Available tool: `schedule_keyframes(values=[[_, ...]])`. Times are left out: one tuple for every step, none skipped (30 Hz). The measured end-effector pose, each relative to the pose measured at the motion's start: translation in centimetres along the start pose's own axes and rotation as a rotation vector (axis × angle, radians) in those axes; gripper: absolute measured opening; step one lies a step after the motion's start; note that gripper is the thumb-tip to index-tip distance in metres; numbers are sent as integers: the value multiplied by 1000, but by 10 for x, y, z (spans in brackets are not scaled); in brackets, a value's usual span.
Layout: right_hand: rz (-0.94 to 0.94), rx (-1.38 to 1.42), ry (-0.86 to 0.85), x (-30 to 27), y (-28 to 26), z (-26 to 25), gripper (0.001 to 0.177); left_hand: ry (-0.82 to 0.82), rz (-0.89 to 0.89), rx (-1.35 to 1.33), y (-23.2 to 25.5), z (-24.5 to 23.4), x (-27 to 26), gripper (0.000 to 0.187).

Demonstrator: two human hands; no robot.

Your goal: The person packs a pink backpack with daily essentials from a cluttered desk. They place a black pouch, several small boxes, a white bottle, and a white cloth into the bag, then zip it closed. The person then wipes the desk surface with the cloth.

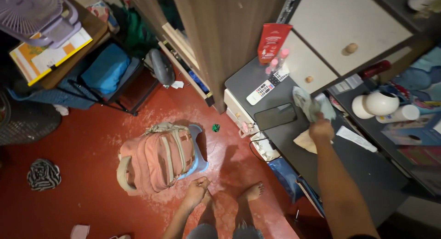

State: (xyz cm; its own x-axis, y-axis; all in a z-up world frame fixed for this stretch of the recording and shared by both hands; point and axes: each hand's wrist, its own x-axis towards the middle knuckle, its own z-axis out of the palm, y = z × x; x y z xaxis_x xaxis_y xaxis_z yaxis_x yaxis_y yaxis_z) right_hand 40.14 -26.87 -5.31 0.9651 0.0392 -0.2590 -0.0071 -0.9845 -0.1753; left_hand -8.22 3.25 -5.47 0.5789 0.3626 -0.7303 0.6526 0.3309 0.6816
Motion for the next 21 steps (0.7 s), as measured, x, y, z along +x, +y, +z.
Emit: schedule_keyframes(values=[[25, 65, 6, -6, 2, -1, 50, -3, -1, -19, -1, -2, 1, 30], [40, 178, 130, -14, 2, -4, 47, -8, -2, -39, -3, -2, 1, 27], [57, 292, 254, -24, -1, -8, 46, -13, -3, -58, -5, -2, 0, 25], [75, 411, 383, -34, -7, -14, 45, -5, 16, -28, -3, -3, 3, 23], [27, 604, 454, -50, -12, -21, 39, 3, 34, 1, -1, -4, 4, 22], [-28, 800, 521, -69, -19, -29, 34, 14, 55, 28, 2, -4, 6, 21], [-85, 996, 585, -90, -30, -34, 28, 28, 73, -14, 8, -4, 10, 22], [-136, 993, 604, -114, -42, -39, 25, 41, 83, -56, 14, -4, 11, 24], [-187, 991, 622, -138, -52, -44, 23, 54, 93, -98, 18, -4, 9, 26], [-244, 992, 640, -160, -65, -49, 22, 59, 93, -139, 26, -4, 5, 22], [-293, 962, 554, -185, -80, -52, 23, 63, 93, -180, 39, -4, 4, 20], [-348, 933, 467, -211, -97, -52, 25, 72, 95, -225, 54, -5, 3, 22], [-403, 900, 380, -237, -116, -52, 26, 83, 160, -241, 69, -8, -2, 24], [-457, 863, 293, -259, -136, -52, 27, 92, 225, -258, 84, -11, -10, 26], [-562, 821, 188, -277, -156, -53, 34, 101, 289, -275, 99, -15, -18, 30], [-663, 777, 80, -296, -176, -52, 41, 107, 292, -242, 113, -21, -27, 33], [-764, 730, -31, -313, -194, -53, 41, 112, 294, -210, 125, -28, -37, 36], [-863, 682, -141, -328, -212, -55, 41, 118, 296, -175, 134, -36, -47, 39], [-903, 635, -233, -344, -228, -57, 40, 91, 268, -152, 142, -44, -54, 41], [-939, 586, -326, -360, -242, -59, 38, 62, 237, -130, 145, -53, -61, 42], [-974, 534, -418, -373, -255, -62, 37, 33, 207, -108, 144, -62, -67, 44]])
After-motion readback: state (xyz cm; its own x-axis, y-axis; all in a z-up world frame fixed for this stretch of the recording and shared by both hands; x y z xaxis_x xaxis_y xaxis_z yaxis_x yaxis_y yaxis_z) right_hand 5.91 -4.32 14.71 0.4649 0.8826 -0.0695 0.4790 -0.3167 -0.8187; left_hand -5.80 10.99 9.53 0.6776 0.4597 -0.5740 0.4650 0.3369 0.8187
